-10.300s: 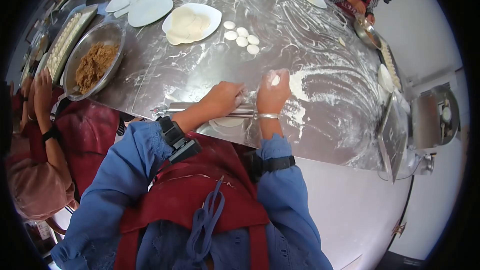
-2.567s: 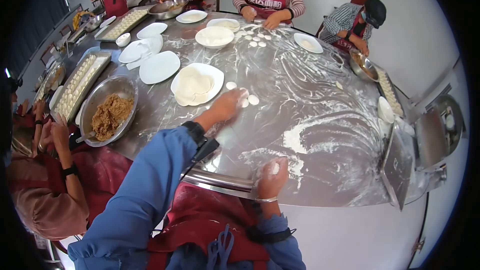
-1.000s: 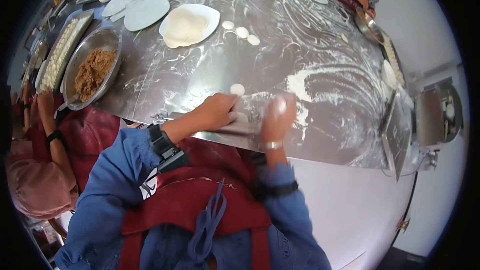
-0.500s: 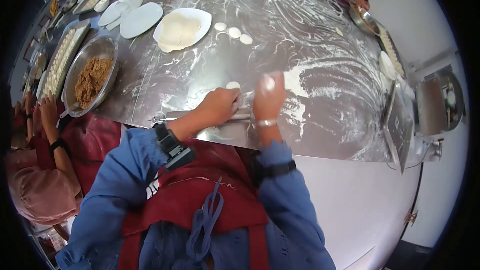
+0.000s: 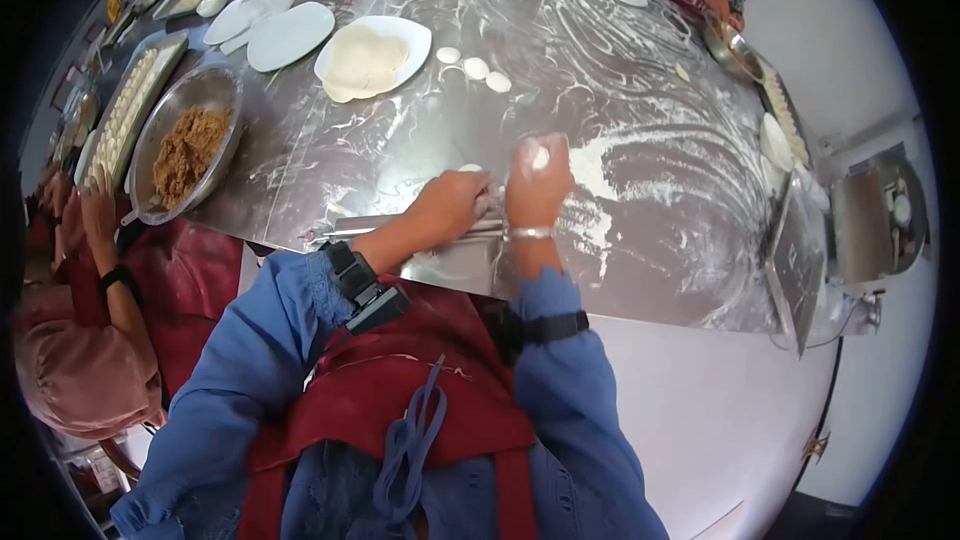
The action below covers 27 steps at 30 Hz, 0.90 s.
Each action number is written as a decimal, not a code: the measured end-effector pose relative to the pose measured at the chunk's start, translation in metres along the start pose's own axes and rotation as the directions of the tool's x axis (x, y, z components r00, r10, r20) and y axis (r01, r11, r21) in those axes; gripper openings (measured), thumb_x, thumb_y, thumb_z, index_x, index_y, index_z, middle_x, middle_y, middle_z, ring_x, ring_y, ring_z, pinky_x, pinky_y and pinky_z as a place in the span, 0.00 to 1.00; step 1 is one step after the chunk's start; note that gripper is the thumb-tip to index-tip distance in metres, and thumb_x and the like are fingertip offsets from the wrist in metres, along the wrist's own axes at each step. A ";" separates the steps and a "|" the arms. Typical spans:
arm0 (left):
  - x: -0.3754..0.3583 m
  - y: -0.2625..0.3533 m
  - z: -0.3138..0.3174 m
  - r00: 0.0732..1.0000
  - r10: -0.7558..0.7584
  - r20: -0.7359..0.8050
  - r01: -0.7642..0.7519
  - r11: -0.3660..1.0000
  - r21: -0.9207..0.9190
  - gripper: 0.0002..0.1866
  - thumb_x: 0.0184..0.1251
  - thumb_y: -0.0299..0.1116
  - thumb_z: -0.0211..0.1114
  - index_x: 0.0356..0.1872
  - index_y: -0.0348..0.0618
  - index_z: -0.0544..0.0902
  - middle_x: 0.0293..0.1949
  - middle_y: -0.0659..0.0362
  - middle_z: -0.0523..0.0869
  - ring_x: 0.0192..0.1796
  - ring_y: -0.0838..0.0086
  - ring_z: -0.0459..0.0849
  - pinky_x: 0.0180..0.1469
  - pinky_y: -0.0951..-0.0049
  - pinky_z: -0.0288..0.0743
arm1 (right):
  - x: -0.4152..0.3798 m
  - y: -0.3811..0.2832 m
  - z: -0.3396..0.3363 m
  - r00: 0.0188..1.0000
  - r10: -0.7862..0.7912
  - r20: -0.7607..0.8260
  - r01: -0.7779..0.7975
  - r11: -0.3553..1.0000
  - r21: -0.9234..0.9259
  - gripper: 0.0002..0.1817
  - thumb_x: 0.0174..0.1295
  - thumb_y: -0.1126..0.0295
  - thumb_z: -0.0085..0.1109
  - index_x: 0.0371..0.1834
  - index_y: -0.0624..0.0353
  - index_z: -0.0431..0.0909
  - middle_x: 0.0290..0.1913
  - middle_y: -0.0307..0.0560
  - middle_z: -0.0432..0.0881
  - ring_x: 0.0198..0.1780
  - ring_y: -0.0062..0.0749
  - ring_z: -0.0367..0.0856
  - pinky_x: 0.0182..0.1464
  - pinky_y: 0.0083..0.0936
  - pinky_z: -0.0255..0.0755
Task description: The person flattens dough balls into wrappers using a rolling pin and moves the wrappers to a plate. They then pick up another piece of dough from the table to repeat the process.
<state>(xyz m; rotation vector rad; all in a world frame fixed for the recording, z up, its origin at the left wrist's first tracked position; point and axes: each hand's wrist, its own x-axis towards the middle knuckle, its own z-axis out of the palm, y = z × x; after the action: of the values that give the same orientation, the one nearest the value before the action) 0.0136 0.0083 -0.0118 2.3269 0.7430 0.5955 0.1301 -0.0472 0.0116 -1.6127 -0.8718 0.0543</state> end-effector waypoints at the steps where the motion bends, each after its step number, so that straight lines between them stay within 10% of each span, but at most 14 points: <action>1: -0.001 0.001 -0.007 1.000 -0.005 -0.017 0.005 1.000 -0.001 0.06 0.51 0.30 0.58 0.30 0.41 0.76 0.27 0.49 0.80 0.32 0.53 0.79 0.35 0.58 0.71 | -0.004 0.002 -0.005 1.000 -0.027 -0.014 0.026 0.999 -0.044 0.03 0.52 0.75 0.49 0.25 0.62 0.66 0.21 0.48 0.67 0.23 0.37 0.66 0.29 0.30 0.64; 6: -0.020 -0.003 -0.034 0.979 -0.005 0.203 -0.001 1.000 0.030 0.06 0.51 0.31 0.58 0.30 0.42 0.76 0.27 0.48 0.80 0.32 0.51 0.78 0.35 0.56 0.71 | -0.046 0.004 -0.037 0.985 0.171 -0.028 -0.165 0.977 0.137 0.04 0.52 0.75 0.50 0.26 0.63 0.66 0.22 0.50 0.68 0.23 0.39 0.66 0.30 0.31 0.64; 8: -0.026 -0.001 -0.025 0.976 -0.024 0.216 0.023 1.000 0.010 0.07 0.51 0.32 0.58 0.30 0.42 0.76 0.27 0.48 0.80 0.33 0.51 0.78 0.35 0.56 0.71 | -0.034 -0.002 -0.031 0.996 -0.083 -0.024 0.081 0.993 -0.086 0.04 0.52 0.75 0.50 0.27 0.63 0.66 0.22 0.51 0.68 0.23 0.39 0.66 0.30 0.31 0.65; 14: 0.000 0.005 -0.016 0.991 -0.080 0.110 0.078 0.997 0.015 0.07 0.52 0.33 0.58 0.31 0.43 0.78 0.27 0.48 0.80 0.33 0.52 0.79 0.36 0.58 0.72 | -0.001 0.007 -0.001 0.994 -0.108 -0.022 0.104 0.986 -0.134 0.04 0.52 0.74 0.49 0.26 0.62 0.65 0.22 0.49 0.67 0.24 0.37 0.67 0.30 0.30 0.64; 21: -0.020 -0.003 -0.026 0.982 -0.005 0.190 0.018 0.997 -0.070 0.05 0.51 0.29 0.57 0.29 0.40 0.77 0.27 0.46 0.80 0.33 0.51 0.79 0.36 0.57 0.72 | -0.041 -0.007 -0.031 0.978 0.208 -0.033 -0.204 0.975 0.092 0.05 0.52 0.74 0.49 0.26 0.62 0.64 0.21 0.48 0.66 0.23 0.36 0.68 0.29 0.29 0.64; 27: -0.002 0.006 -0.010 0.991 -0.027 0.135 0.032 0.999 -0.039 0.07 0.52 0.30 0.56 0.31 0.40 0.75 0.28 0.46 0.80 0.34 0.49 0.78 0.36 0.56 0.71 | -0.004 0.006 -0.003 0.996 -0.080 -0.036 0.077 0.995 -0.070 0.03 0.49 0.76 0.48 0.25 0.62 0.65 0.22 0.47 0.67 0.24 0.33 0.67 0.29 0.28 0.64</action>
<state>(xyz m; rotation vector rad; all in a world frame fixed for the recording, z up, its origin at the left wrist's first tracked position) 0.0091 0.0073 -0.0011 2.2885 0.6948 0.4327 0.1317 -0.0517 0.0050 -1.6368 -0.9148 -0.0626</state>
